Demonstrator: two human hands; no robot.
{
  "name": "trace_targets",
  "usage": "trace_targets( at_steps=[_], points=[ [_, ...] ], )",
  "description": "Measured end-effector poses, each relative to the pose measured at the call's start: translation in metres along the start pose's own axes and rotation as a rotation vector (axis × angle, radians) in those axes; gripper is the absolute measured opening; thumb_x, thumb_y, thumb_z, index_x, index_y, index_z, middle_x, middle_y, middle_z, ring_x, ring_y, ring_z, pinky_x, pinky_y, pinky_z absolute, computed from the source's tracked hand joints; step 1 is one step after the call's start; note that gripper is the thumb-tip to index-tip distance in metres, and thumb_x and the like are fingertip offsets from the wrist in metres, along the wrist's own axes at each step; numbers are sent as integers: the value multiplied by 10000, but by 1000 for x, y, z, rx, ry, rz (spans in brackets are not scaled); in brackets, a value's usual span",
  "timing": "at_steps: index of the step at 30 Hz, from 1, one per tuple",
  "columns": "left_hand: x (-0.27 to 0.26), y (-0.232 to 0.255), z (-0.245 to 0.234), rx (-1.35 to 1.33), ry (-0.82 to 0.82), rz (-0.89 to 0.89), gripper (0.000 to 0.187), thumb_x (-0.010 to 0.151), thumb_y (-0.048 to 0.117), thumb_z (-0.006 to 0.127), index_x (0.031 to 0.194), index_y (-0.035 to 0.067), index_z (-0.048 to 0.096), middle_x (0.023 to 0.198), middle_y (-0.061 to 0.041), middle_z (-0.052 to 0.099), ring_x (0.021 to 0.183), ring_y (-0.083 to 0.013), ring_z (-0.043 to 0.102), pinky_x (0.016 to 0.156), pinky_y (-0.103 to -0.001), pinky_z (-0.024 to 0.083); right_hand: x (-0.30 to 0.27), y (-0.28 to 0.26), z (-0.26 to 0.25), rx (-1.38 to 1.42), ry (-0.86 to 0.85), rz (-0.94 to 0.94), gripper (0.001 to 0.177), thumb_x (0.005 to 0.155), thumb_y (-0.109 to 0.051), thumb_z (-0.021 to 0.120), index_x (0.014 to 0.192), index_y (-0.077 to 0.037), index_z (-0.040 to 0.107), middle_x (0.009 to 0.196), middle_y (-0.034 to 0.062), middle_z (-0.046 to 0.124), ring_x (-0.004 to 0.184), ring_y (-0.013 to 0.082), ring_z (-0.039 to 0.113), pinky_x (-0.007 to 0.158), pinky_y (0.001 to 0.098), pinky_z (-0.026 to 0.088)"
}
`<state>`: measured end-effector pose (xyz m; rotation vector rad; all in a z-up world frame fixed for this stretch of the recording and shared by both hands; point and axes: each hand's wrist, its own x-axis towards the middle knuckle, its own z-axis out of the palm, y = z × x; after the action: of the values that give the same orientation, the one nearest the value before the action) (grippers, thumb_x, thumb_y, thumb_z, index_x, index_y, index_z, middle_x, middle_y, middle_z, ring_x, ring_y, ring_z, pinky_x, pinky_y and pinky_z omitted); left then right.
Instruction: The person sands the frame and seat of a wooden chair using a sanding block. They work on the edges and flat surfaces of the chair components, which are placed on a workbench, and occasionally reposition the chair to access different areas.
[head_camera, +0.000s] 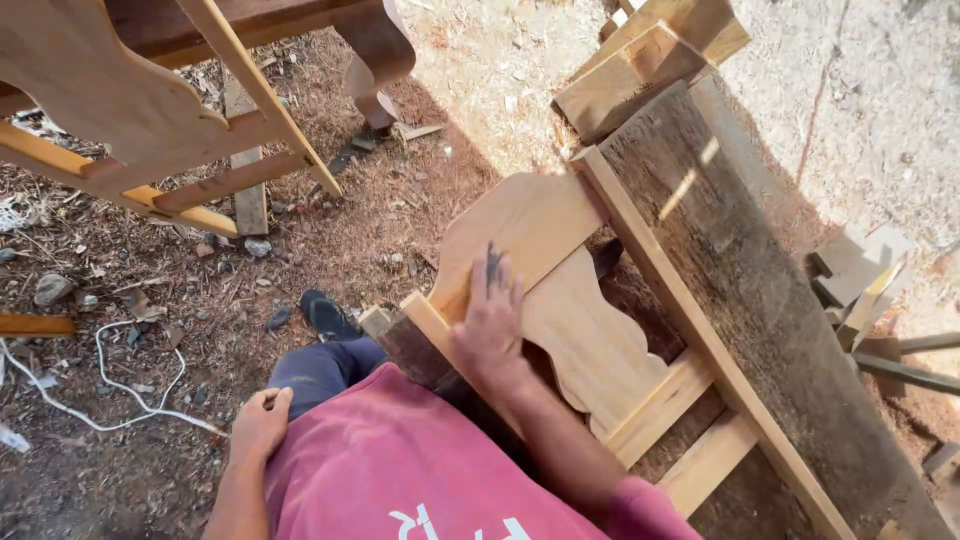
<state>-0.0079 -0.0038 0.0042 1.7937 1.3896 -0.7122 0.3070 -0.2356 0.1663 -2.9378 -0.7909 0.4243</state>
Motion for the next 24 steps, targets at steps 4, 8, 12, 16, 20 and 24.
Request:
trace_targets(
  at_steps=[4,8,12,16,20,24],
  points=[
    [-6,3,-4,13,-14,40,531,976,470,542,1286,72,706,1289,-197,713,1216,-396,630,1066,-479,434,58,39,-29,13,75,168,1056,762,-148,679,1611,14,73,1606,270,289,1496,400,257,1236,543,116],
    [-8,8,-5,-48,3,17,506,978,448,549,1267,70,722,1270,-193,725,1198,-404,641,1051,-487,445,38,11,-8,23,238,71,1049,799,-142,672,1583,122,27,1663,339,157,1537,509,214,1257,584,194],
    [-17,48,-5,-12,16,13,489,972,490,555,1238,124,741,1250,-161,740,1165,-373,668,1018,-464,470,-20,-20,9,7,39,-18,1153,601,-243,622,1593,89,136,1664,320,140,1552,458,141,1265,531,89],
    [-55,143,-21,-156,284,664,446,1019,365,568,1252,5,690,1197,-222,699,1148,-381,642,1038,-462,459,54,52,-11,94,320,29,936,746,-157,679,1569,62,292,1436,363,489,1295,477,477,1130,549,342],
    [-104,234,-37,-185,267,1112,519,1007,353,604,1390,3,573,1188,-260,642,1147,-423,618,1018,-499,471,113,105,-5,2,199,280,1132,650,-186,688,1613,40,138,1608,322,337,1510,447,328,1280,522,179],
    [-125,285,-36,-69,15,1009,720,1005,417,613,1526,-28,392,1261,-336,611,1207,-504,597,1036,-618,467,52,30,-40,44,346,190,957,669,-27,623,1557,116,296,1494,392,451,1416,512,439,1217,555,290]
  ],
)
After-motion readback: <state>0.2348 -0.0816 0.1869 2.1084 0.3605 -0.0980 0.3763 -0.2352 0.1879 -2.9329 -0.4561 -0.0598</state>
